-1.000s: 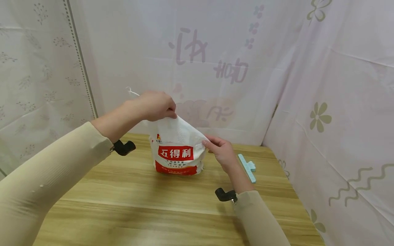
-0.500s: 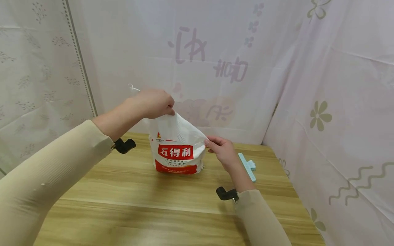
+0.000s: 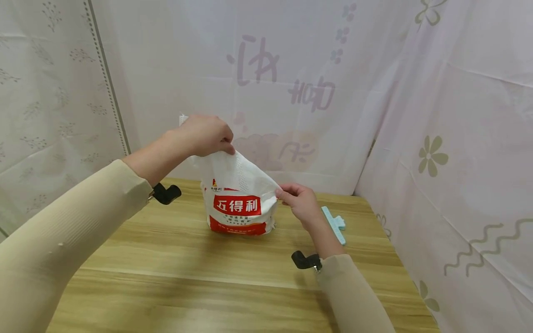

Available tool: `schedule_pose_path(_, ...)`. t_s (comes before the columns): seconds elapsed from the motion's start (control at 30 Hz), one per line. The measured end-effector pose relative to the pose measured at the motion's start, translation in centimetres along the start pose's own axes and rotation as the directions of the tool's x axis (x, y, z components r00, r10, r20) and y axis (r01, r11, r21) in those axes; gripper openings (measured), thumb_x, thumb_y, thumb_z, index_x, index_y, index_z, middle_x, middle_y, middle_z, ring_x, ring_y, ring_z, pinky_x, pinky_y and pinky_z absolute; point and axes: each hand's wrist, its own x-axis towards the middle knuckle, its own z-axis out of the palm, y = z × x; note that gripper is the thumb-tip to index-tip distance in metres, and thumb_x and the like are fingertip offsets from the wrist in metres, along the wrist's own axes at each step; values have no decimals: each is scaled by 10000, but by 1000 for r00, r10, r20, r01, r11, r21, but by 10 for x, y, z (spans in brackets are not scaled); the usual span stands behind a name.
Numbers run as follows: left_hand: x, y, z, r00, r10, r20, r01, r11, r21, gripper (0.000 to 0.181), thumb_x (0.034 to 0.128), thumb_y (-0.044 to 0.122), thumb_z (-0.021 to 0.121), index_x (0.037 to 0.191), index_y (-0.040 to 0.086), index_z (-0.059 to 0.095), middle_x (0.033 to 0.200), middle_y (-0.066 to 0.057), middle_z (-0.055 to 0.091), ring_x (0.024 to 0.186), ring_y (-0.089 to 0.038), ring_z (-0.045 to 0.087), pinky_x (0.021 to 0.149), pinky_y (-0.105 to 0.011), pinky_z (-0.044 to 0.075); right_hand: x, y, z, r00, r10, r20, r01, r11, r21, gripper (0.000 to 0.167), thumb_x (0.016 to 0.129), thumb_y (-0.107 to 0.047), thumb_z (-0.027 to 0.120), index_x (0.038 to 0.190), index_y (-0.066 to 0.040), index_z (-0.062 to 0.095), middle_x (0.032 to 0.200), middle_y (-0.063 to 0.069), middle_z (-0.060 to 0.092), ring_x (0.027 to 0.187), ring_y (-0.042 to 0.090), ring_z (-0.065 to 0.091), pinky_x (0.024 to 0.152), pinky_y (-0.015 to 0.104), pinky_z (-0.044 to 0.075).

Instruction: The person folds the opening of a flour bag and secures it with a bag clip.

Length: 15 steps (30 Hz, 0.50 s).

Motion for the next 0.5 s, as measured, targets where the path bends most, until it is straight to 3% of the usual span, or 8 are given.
schedule_pose_path(0.13,2,0,1,1000,1,-1,-1,1000,7,256,1054,401,746,1089,160,826,1086,-19,795,944,-242,673,828,-423,557,0,-3,0,1000,-3,-9,3,1000,-29,351,1055,-260,764,1226,45,737,949,-87,735,1046,260,701,894,242,595)
schedule_pose_path(0.27,2,4,2,1000,0,10,0,999,41,252,1065,386,730,1140,167,828,1113,-23,795,968,-250,678,873,-443,566,0,-5,1,1000,5,-18,-6,999,-44,313,1041,-236,782,1179,42,740,922,-76,721,994,216,686,874,230,591)
schedule_pose_path(0.5,2,18,9,998,32,54,-37,995,90,232,1081,240,665,1256,172,802,1233,-50,789,1101,-282,678,1179,-565,437,-1,-7,2,1000,23,-18,-24,999,-37,295,1032,-229,792,1164,31,741,922,-62,720,988,206,703,872,240,609)
